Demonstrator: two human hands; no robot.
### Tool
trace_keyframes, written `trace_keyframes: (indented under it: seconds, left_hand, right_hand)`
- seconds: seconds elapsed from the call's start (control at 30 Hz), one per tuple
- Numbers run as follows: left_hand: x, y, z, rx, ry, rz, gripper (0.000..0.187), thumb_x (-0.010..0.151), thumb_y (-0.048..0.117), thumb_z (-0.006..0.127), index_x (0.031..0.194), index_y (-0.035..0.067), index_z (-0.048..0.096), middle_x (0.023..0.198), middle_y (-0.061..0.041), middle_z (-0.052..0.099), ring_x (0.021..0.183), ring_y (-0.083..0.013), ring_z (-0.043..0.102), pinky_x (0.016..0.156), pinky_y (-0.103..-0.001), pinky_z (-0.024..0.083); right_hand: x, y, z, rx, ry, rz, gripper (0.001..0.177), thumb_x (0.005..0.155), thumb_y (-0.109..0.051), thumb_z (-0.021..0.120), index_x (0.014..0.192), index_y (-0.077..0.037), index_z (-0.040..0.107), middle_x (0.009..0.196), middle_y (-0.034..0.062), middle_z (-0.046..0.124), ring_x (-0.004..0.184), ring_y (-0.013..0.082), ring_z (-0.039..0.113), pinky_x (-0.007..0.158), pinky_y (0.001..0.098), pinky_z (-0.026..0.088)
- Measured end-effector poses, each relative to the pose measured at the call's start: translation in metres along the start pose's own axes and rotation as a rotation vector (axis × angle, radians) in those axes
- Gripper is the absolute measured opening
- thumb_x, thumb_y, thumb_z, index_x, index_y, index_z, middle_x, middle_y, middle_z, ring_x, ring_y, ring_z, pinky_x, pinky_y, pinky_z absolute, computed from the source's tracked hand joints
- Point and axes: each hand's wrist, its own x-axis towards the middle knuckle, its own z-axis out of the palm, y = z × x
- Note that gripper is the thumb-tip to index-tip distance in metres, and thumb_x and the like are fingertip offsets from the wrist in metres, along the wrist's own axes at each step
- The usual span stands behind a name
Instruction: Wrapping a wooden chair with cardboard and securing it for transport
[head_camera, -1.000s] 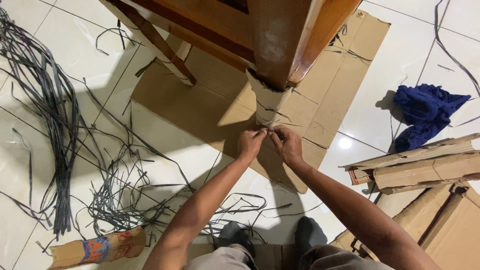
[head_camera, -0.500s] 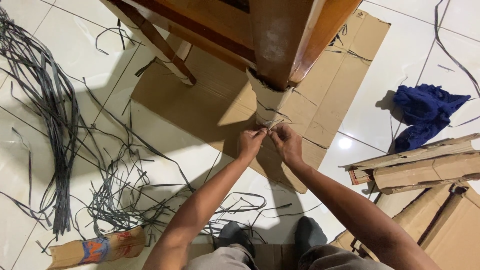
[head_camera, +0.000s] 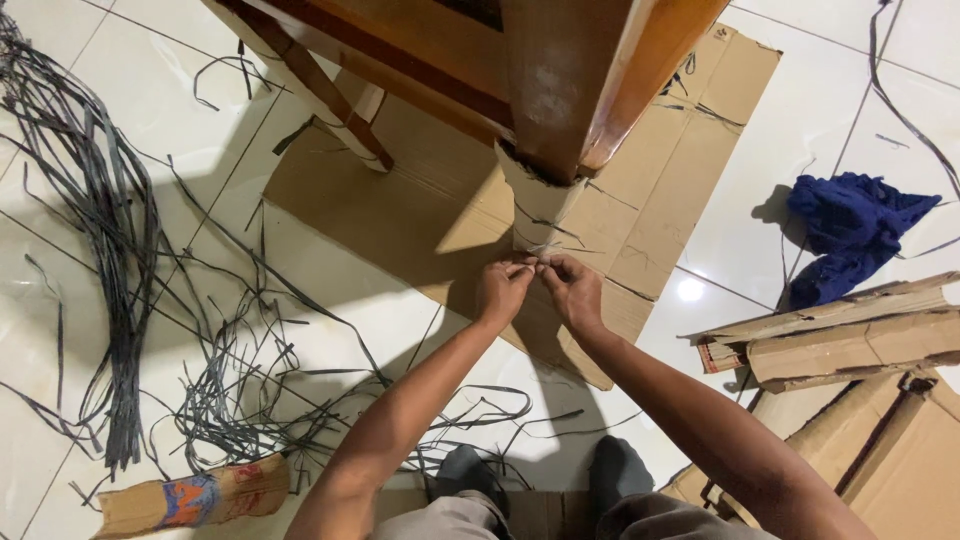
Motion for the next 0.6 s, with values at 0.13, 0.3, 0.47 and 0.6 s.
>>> trace_keyframes:
  seconds: [0.13, 0.3, 0.47, 0.6]
  left_hand:
    - [-0.001, -0.015, 0.005, 0.059, 0.039, 0.089, 0.015, 0.078, 0.016, 0.072, 0.073, 0.003, 0.078, 0.075, -0.022, 0.071, 0.082, -0.035, 0.073, 0.068, -0.042, 0.053]
    - [-0.012, 0.009, 0.003, 0.015, 0.035, 0.153, 0.014, 0.079, 0.014, 0.071, 0.079, 0.003, 0.081, 0.086, -0.022, 0.076, 0.094, -0.0381, 0.073, 0.08, -0.04, 0.057]
    - [-0.007, -0.01, 0.003, 0.003, -0.023, 0.075, 0.016, 0.081, 0.018, 0.072, 0.086, 0.007, 0.082, 0.093, -0.015, 0.078, 0.098, -0.0333, 0.073, 0.087, -0.04, 0.056]
    - [0.001, -0.024, 0.003, 0.027, -0.03, -0.028, 0.018, 0.08, 0.026, 0.074, 0.089, 0.014, 0.084, 0.097, -0.008, 0.079, 0.102, -0.0289, 0.073, 0.088, -0.037, 0.056]
  right_hand:
    - [-0.006, -0.019, -0.001, 0.132, -0.006, 0.058, 0.009, 0.089, -0.017, 0.082, 0.094, -0.01, 0.078, 0.074, 0.0015, 0.072, 0.072, 0.0116, 0.06, 0.072, 0.0297, 0.054]
    - [-0.001, -0.014, 0.0, 0.043, -0.014, 0.087, 0.005, 0.087, -0.019, 0.082, 0.091, -0.016, 0.08, 0.073, 0.0041, 0.075, 0.069, 0.0113, 0.067, 0.07, 0.0303, 0.055]
    - [-0.002, -0.012, -0.003, 0.126, -0.06, 0.082, 0.005, 0.09, -0.018, 0.075, 0.093, -0.014, 0.077, 0.073, 0.0008, 0.068, 0.072, 0.0117, 0.06, 0.072, 0.0297, 0.052]
    - [-0.006, -0.021, -0.003, 0.305, -0.109, 0.069, 0.008, 0.092, -0.014, 0.071, 0.097, -0.008, 0.073, 0.075, 0.0001, 0.062, 0.075, 0.0118, 0.056, 0.073, 0.028, 0.047]
